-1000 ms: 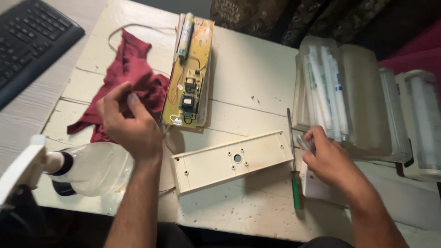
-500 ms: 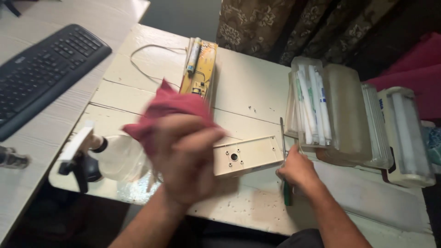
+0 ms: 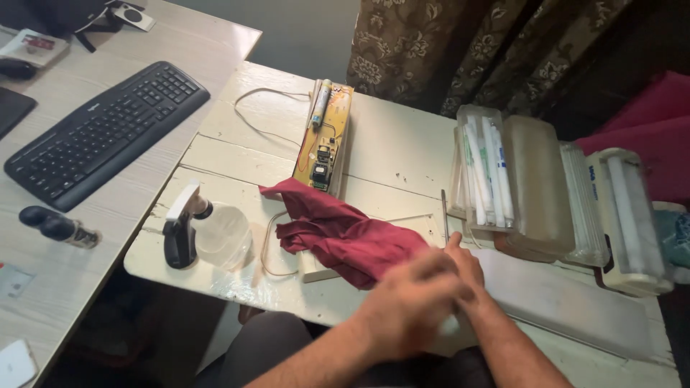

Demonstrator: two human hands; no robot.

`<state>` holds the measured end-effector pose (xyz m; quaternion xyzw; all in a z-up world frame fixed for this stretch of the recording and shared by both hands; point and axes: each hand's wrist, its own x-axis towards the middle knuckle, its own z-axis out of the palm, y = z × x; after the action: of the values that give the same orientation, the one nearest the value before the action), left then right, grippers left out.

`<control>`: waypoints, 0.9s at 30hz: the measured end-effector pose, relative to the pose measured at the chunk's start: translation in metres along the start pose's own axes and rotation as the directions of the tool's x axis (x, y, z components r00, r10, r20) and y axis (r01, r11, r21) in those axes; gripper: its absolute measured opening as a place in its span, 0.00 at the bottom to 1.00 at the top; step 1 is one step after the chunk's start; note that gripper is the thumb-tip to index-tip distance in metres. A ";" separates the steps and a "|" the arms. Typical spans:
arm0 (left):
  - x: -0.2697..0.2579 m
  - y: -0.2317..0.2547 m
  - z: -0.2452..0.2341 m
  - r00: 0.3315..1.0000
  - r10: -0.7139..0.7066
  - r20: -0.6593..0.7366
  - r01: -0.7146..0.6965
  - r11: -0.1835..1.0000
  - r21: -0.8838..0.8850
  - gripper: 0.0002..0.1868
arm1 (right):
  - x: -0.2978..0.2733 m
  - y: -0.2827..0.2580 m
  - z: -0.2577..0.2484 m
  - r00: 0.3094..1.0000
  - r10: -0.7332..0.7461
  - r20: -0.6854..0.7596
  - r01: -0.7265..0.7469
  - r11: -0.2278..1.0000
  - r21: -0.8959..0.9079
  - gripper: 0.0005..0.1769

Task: Disassembling and cleaning the housing of a fluorescent light fixture.

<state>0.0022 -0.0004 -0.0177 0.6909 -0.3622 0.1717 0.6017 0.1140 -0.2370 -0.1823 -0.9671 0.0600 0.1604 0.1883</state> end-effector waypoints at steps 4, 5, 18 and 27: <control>0.007 0.001 -0.015 0.982 -0.114 -0.150 0.132 0.984 0.118 0.12 | -0.005 -0.020 -0.008 0.999 0.040 0.011 -0.038 0.983 -0.182 0.38; 0.010 0.000 -0.020 0.965 -0.160 -0.208 0.194 0.969 0.152 0.12 | -0.002 -0.021 -0.008 0.998 0.068 0.014 -0.063 0.976 -0.208 0.38; -0.024 -0.070 -0.041 0.802 -0.366 -0.472 0.583 0.650 0.486 0.26 | -0.072 -0.093 -0.015 0.854 -0.509 -0.106 0.516 0.855 0.057 0.34; -0.040 -0.090 -0.019 0.715 -0.593 -0.372 0.699 0.618 0.358 0.26 | -0.088 -0.099 -0.029 0.726 -0.508 -0.464 0.684 0.461 0.566 0.25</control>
<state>0.0425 0.0311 -0.1040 0.8765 0.0341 0.0996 0.4697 0.0571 -0.1518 -0.0934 -0.7866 -0.2064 -0.0649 0.5783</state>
